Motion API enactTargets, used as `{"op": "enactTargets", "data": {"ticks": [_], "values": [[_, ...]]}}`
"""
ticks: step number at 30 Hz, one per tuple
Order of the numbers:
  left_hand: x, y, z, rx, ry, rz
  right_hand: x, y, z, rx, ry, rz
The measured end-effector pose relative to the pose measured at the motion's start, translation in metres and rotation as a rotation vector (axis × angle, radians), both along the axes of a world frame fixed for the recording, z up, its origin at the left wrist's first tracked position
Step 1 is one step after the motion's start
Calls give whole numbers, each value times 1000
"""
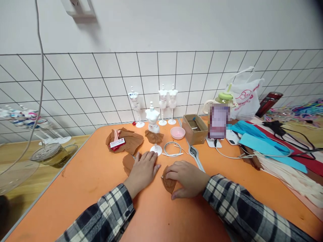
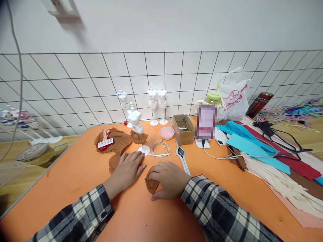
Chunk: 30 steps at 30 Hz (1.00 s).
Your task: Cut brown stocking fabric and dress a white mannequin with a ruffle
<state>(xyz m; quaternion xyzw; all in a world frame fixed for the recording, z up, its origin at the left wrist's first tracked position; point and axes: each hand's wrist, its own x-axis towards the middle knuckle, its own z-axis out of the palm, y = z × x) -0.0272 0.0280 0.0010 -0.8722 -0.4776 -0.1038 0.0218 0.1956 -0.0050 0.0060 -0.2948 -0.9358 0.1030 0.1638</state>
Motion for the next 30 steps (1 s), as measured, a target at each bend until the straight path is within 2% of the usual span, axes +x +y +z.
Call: {"op": "enactTargets", "data": {"ticks": [4,6,8,11,13,16,19,22,26,30], "values": [[0,-9,8,56,-77,73,2,5,-4,0,84,-56],[-1,-18,15,3,-177,90,7,7,-4,40,157,-95],[-1,-26,19,-204,-357,87,11,8,-3,163,203,-134],[3,-35,16,-727,-775,61,10,3,0,409,223,-201],[10,-37,11,-919,-1032,8,4,-4,3,509,200,-229],[17,-38,5,-918,-1209,-16,-5,-13,6,506,161,-198],[18,-37,4,-924,-1243,39,-6,-15,8,457,225,-150],[15,-37,5,-919,-1206,48,-1,-13,10,433,283,-164],[13,-37,3,-882,-1099,-28,3,-7,8,335,217,-151],[12,-36,-3,-840,-1045,-81,2,-1,4,268,241,-152]]}}
